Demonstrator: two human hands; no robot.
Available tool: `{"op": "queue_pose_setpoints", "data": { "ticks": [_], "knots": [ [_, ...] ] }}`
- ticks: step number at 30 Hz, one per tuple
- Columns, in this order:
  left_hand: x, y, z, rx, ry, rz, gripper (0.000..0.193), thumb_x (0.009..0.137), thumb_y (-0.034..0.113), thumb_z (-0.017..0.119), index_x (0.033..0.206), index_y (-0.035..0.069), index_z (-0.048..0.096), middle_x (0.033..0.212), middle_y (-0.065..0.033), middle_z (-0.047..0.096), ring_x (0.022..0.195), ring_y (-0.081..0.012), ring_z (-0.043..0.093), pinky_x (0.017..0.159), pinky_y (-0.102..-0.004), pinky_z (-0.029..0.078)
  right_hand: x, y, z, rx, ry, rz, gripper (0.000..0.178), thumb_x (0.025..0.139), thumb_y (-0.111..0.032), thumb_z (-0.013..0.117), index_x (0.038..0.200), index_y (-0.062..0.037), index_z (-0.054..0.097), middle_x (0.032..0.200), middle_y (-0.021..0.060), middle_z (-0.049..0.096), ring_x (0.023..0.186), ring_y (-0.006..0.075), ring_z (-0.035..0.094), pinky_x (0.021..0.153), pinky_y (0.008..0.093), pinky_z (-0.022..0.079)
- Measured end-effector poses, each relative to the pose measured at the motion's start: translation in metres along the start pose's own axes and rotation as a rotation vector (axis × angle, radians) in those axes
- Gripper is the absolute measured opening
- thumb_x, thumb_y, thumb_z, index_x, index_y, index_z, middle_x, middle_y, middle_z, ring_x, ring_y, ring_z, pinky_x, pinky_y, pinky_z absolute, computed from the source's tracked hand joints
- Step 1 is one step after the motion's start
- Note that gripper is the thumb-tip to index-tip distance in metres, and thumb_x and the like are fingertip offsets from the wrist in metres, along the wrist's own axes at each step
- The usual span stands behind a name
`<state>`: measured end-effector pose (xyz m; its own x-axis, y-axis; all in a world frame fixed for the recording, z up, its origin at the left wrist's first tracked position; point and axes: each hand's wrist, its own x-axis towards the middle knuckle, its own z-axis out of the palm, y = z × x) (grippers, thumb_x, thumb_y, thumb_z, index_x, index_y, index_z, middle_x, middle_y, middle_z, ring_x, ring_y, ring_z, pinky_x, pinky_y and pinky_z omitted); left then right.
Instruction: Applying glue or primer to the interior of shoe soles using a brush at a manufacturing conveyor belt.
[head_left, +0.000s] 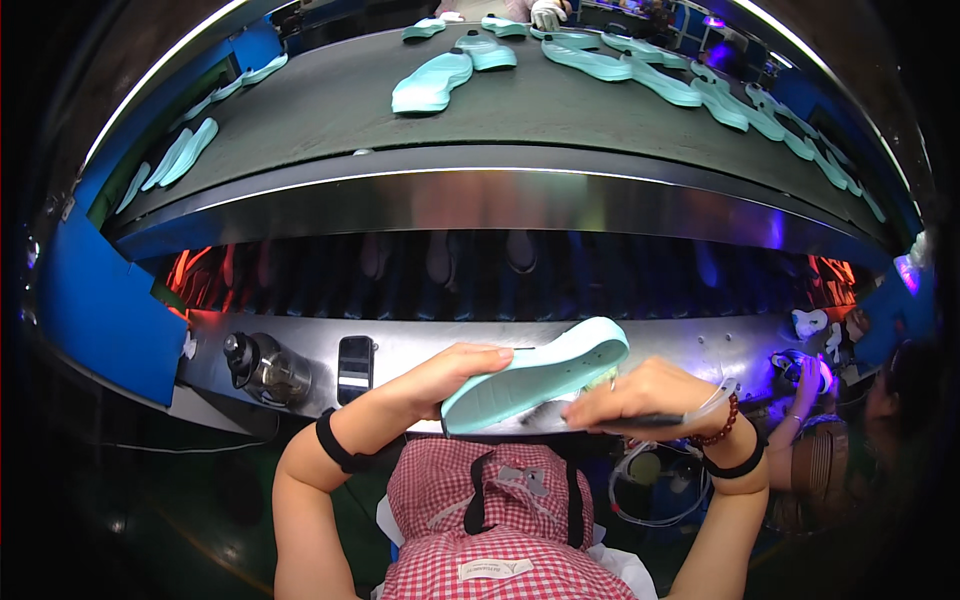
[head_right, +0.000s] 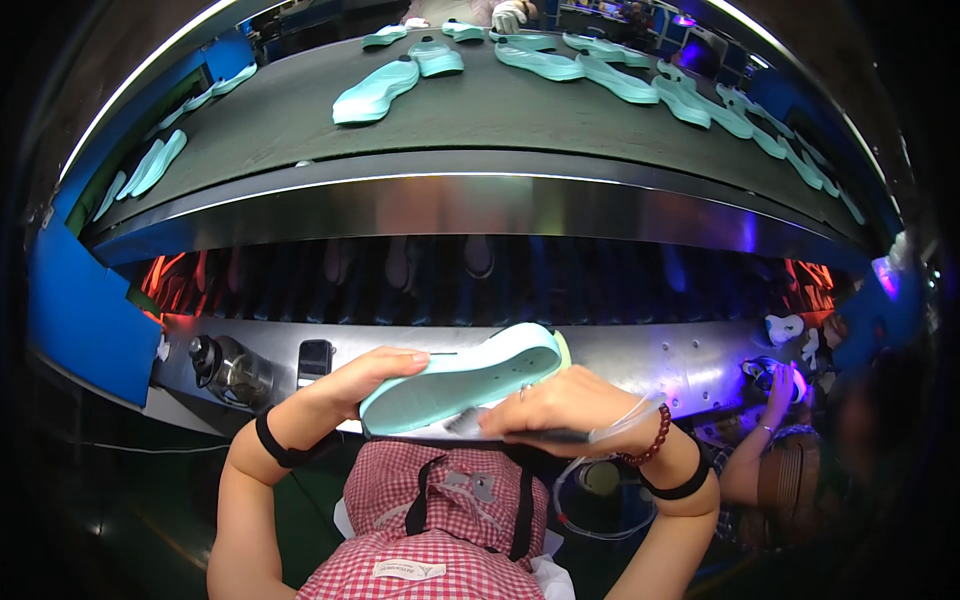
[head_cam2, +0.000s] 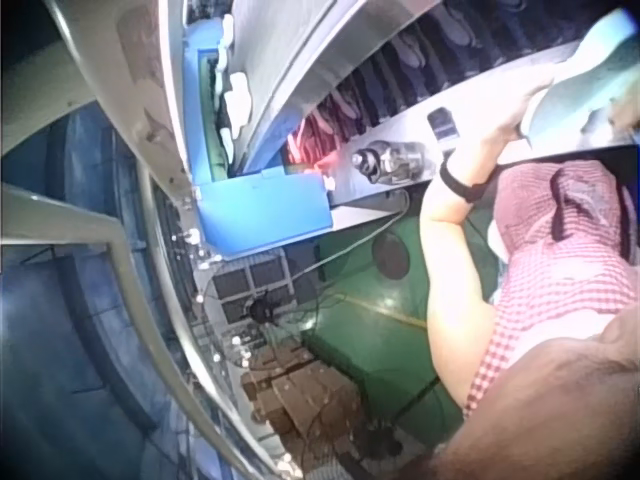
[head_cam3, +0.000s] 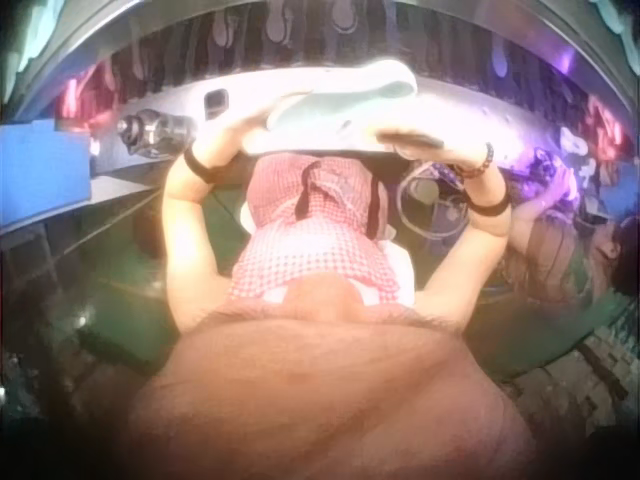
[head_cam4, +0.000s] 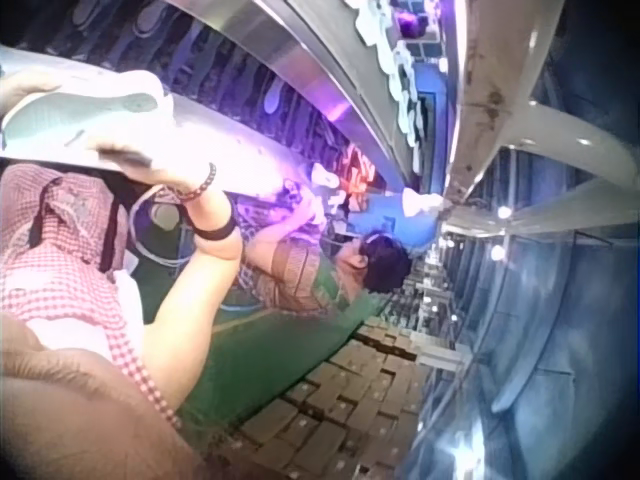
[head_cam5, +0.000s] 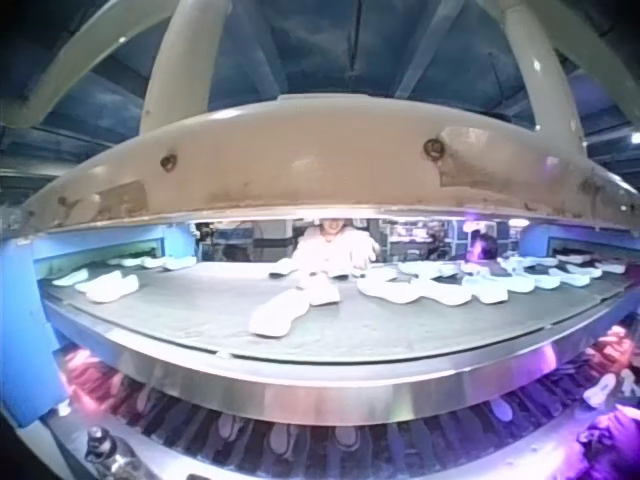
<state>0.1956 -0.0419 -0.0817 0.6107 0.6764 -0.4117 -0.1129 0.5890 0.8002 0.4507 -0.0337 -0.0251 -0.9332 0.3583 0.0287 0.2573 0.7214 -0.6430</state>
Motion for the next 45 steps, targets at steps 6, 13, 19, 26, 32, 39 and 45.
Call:
{"op": "queue_pose_setpoints", "data": {
  "ticks": [6,13,19,26,32,39,45],
  "knots": [
    [0.005,-0.015,-0.009,-0.038,0.012,0.1,0.046,0.087,0.027,0.05,0.122,-0.002,0.044,0.112,-0.0128,0.054,0.097,-0.0172,0.056,0.084,-0.0281,0.045,-0.015,0.032,0.023,0.124,0.087,0.087,0.021,0.076,-0.011,0.062,0.096,-0.006,0.063,0.092,0.0093,0.064,0.083,0.0238,0.062,0.072,0.0309,0.048],
    [0.044,-0.055,-0.008,-0.605,-0.225,0.214,0.052,0.086,0.032,0.042,0.125,-0.002,0.037,0.117,-0.0214,0.048,0.102,-0.0325,0.054,0.086,-0.0466,0.045,-0.002,0.049,0.058,0.693,0.726,0.325,0.016,0.075,-0.003,0.063,0.09,0.0,0.065,0.075,0.005,0.063,0.051,0.0048,0.052,0.043,0.0165,0.041],
    [0.058,-0.077,-0.011,-0.62,-0.092,0.197,0.049,0.087,0.029,0.041,0.125,-0.001,0.036,0.115,-0.02,0.05,0.098,-0.0343,0.056,0.084,-0.0492,0.045,-0.001,0.088,0.079,0.104,1.365,0.407,0.015,0.074,-0.002,0.063,0.089,0.0026,0.063,0.083,0.0095,0.064,0.068,0.013,0.059,0.062,0.0243,0.048],
    [-0.033,-0.002,0.001,-0.206,0.159,0.696,0.057,0.083,0.032,0.039,0.126,-0.005,0.034,0.115,-0.0213,0.05,0.098,-0.0313,0.056,0.087,-0.0406,0.044,-0.032,0.029,0.096,1.08,1.162,-0.158,0.02,0.072,0.005,0.057,0.092,0.0069,0.06,0.088,0.0213,0.062,0.044,0.0085,0.048,0.043,0.0168,0.039],
    [-0.029,0.138,-0.069,-0.508,0.094,1.049,0.058,0.089,0.04,0.019,0.12,-0.004,0.039,0.11,-0.0227,0.051,0.098,-0.0406,0.051,0.084,-0.0554,0.041,-0.028,0.074,0.116,1.345,1.335,0.212,0.013,0.08,-0.001,0.053,0.091,0.0045,0.056,0.088,0.0201,0.061,0.041,0.0089,0.042,0.039,0.0185,0.034],
    [0.027,0.172,-0.128,-0.186,0.698,1.061,0.071,0.085,0.04,0.048,0.134,-0.002,0.019,0.137,-0.0171,0.027,0.127,-0.0278,0.027,0.101,-0.039,0.026,-0.04,0.108,0.145,1.385,1.421,0.365,0.014,0.081,-0.002,0.054,0.093,0.0035,0.057,0.079,0.0115,0.061,0.042,0.0077,0.041,0.039,0.0184,0.032],
    [0.041,0.211,-0.108,1.56,0.979,0.554,0.049,0.077,0.034,0.059,0.112,0.001,0.054,0.116,-0.0194,0.052,0.112,-0.0295,0.046,0.095,-0.0339,0.036,-0.036,0.168,0.19,1.414,1.164,0.499,0.023,0.084,-0.016,0.055,0.103,-0.0034,0.058,0.085,0.0013,0.059,0.059,0.0067,0.048,0.051,0.0179,0.04]
  ]
}}
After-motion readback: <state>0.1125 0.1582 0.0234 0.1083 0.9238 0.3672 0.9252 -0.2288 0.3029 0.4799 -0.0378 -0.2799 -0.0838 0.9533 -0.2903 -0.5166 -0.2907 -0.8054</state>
